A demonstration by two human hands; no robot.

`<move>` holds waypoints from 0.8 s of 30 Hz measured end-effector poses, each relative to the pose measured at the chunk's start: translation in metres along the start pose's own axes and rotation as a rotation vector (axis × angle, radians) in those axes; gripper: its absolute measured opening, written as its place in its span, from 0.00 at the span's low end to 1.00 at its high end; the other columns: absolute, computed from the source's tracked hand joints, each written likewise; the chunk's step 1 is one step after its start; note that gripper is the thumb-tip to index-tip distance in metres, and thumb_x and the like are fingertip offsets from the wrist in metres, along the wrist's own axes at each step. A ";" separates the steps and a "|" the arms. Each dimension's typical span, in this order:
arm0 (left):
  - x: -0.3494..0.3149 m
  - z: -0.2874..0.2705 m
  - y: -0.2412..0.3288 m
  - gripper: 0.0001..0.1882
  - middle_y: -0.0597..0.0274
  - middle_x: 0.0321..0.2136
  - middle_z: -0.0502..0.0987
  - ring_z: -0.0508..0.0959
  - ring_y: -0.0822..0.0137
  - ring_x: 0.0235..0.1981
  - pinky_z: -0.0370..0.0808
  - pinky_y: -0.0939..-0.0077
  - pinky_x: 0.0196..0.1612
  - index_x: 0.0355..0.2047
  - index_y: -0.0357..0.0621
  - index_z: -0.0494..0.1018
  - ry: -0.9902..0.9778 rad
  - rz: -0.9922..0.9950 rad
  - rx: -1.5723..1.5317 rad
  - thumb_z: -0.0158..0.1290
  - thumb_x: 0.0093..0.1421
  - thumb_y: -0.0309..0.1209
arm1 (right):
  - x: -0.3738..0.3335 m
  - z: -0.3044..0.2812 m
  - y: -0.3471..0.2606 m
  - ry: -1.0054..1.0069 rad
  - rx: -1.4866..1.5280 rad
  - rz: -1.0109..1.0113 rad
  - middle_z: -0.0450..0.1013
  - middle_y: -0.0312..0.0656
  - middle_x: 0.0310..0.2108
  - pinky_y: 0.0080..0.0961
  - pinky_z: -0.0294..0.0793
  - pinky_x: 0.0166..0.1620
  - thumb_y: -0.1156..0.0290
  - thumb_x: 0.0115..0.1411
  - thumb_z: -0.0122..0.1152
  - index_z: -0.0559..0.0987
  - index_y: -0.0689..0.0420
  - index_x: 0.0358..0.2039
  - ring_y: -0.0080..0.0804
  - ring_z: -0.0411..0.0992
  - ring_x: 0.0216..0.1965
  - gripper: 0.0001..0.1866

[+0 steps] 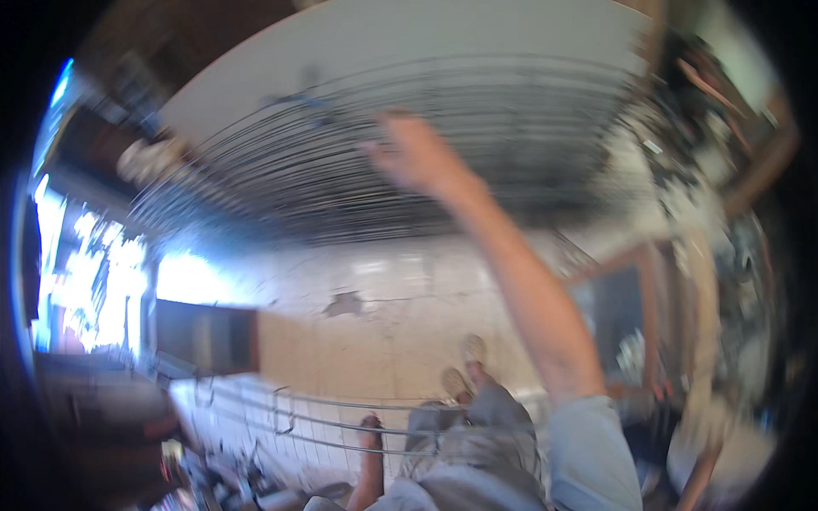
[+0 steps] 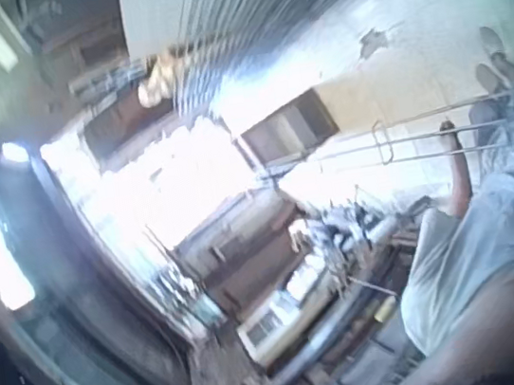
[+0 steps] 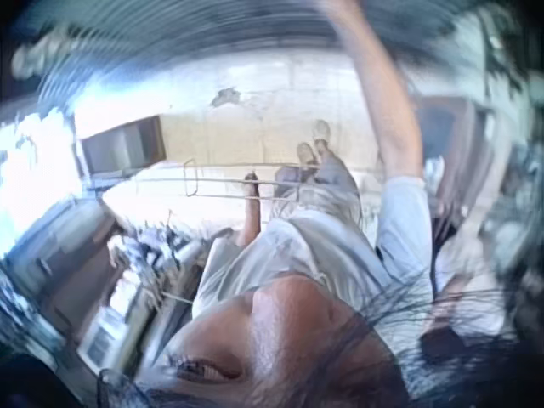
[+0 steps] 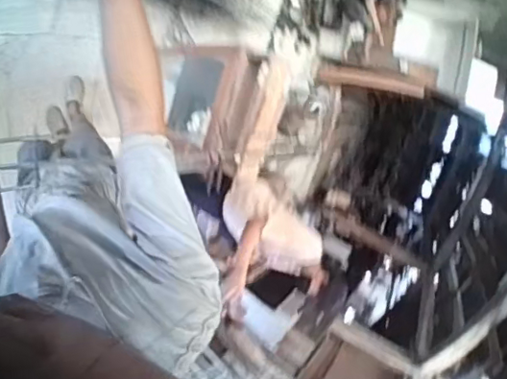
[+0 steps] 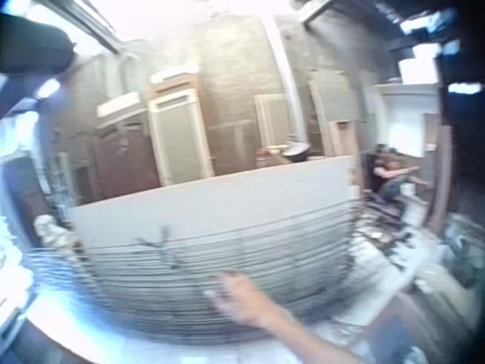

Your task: The person assembles a metal cage structure by hand and using pliers. The person positions metal rods against a wooden frame, threads thin wire around the intersections, and twists the wire tight with pliers to secure the joints.

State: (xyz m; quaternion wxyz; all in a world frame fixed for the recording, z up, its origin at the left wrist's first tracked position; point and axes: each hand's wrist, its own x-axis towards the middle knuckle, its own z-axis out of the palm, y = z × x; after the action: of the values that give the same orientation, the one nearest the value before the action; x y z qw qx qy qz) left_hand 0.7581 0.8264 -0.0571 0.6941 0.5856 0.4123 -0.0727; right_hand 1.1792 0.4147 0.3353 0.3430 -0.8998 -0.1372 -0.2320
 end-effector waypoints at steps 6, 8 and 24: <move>-0.040 0.003 -0.029 0.17 0.62 0.20 0.75 0.73 0.70 0.20 0.70 0.75 0.25 0.31 0.35 0.75 0.197 0.044 -0.003 0.61 0.62 0.39 | 0.070 0.148 0.085 -0.134 -0.036 0.179 0.70 0.52 0.55 0.44 0.74 0.55 0.62 0.65 0.57 0.73 0.55 0.56 0.52 0.72 0.54 0.21; -0.061 0.010 -0.051 0.21 0.58 0.23 0.77 0.76 0.68 0.25 0.75 0.73 0.31 0.33 0.33 0.76 0.157 -0.071 0.000 0.55 0.67 0.44 | 0.076 0.191 0.099 -0.094 -0.067 0.096 0.72 0.48 0.51 0.46 0.78 0.49 0.66 0.63 0.57 0.75 0.54 0.51 0.52 0.75 0.49 0.16; -0.149 0.025 -0.080 0.22 0.52 0.42 0.80 0.81 0.61 0.43 0.77 0.68 0.46 0.47 0.35 0.75 0.216 -0.202 -0.027 0.49 0.70 0.45 | 0.167 0.266 0.131 -0.108 -0.420 -0.128 0.72 0.43 0.54 0.42 0.81 0.47 0.73 0.64 0.48 0.76 0.56 0.48 0.42 0.73 0.53 0.13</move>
State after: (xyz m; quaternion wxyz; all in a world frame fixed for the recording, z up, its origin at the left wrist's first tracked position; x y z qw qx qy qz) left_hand 0.6266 0.7232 -0.0197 0.6427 0.5361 0.5423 -0.0733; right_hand 1.4612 0.5150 0.1737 0.1248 -0.9521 -0.1610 -0.2281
